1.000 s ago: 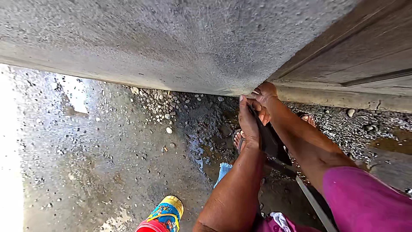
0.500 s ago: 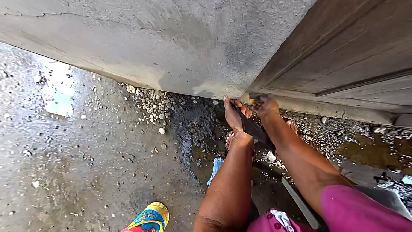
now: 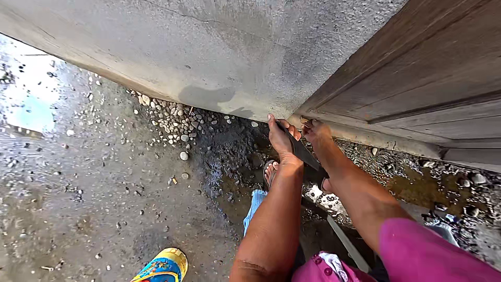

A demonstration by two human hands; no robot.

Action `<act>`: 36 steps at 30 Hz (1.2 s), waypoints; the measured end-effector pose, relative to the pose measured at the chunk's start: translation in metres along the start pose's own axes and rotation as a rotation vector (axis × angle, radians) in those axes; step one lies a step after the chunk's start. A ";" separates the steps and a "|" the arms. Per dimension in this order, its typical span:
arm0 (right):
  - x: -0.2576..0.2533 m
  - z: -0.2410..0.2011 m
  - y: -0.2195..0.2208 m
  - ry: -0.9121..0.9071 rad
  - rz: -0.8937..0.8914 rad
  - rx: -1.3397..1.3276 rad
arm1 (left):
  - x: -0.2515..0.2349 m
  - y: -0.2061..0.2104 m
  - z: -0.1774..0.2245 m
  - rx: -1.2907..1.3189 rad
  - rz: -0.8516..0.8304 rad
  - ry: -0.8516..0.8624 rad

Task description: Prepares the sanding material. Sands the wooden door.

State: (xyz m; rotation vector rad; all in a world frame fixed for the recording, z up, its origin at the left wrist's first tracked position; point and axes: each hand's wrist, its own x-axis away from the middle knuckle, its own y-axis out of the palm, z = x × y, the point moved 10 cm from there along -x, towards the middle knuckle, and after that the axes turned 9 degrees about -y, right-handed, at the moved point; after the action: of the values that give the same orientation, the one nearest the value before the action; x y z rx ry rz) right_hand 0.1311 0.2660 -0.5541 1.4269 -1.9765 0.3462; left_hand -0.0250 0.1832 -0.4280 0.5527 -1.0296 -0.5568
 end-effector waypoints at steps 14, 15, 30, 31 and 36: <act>0.108 -0.219 0.051 -0.780 -0.424 -0.308 | -0.002 -0.017 0.006 0.089 -0.007 -0.026; 0.110 -0.212 0.047 -0.799 -0.409 -0.246 | -0.002 -0.011 0.005 0.095 -0.051 -0.024; 0.018 -0.107 0.044 -0.333 -0.224 -0.316 | -0.018 -0.003 0.002 0.017 -0.111 -0.018; 0.031 -0.128 0.046 -0.446 -0.313 -0.346 | -0.018 -0.005 0.003 0.011 -0.115 -0.018; 0.050 -0.140 0.032 -0.689 -0.347 -0.242 | -0.015 0.002 0.004 0.038 -0.215 -0.019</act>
State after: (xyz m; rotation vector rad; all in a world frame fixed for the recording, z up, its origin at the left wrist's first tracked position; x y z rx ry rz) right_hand 0.1427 0.3200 -0.4122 1.8367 -2.1126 -0.5975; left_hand -0.0345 0.1941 -0.4339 0.6979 -1.0067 -0.7348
